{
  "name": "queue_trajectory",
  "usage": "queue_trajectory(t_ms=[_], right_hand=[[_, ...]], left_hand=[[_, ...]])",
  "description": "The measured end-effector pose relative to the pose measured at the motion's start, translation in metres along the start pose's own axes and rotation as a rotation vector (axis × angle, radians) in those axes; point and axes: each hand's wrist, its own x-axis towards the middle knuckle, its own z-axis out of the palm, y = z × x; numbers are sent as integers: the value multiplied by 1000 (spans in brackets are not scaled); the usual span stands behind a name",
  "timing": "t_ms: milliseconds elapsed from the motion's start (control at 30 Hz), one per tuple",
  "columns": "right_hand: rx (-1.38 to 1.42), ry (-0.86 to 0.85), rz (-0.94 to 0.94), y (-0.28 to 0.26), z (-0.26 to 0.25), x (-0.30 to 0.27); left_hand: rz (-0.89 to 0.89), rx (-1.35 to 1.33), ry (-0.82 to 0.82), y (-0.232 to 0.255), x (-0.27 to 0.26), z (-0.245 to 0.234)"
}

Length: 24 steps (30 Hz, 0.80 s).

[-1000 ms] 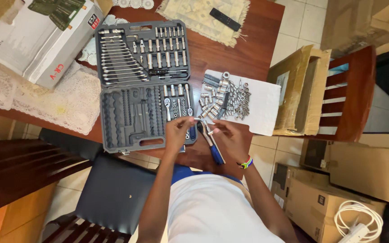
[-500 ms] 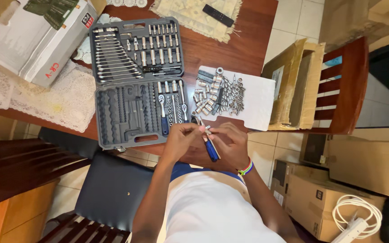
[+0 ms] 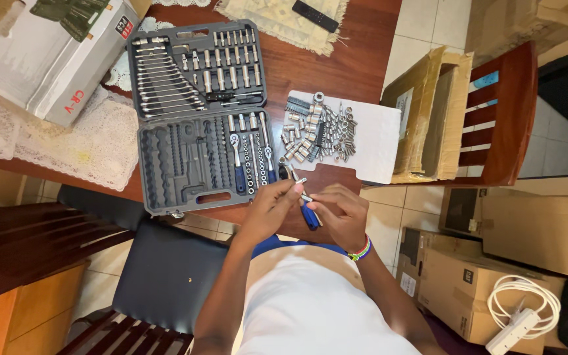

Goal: The person repeatedly picks up socket bits from a white paper on the table, attaches them to a ratchet handle, and places them into designated slots in an open tool case. The person continues this process for multiple sockets throughout the clip.

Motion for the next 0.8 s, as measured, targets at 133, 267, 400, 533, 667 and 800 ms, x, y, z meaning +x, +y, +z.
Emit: queue_trajectory(t_ms=[133, 267, 400, 533, 667, 800], right_hand=[[16, 1, -4, -1, 1, -3], [38, -25, -14, -1, 4, -7], [141, -43, 131, 0, 11, -15], [198, -33, 138, 5, 14, -22], [271, -21, 191, 9, 13, -28], [327, -8, 185, 12, 13, -28]], left_hand=[[91, -1, 56, -4, -3, 3], [80, -44, 43, -16, -2, 7], [43, -155, -63, -23, 2, 9], [32, -187, -118, -21, 3, 12], [42, -152, -139, -19, 3, 13], [31, -166, -173, -20, 6, 15]])
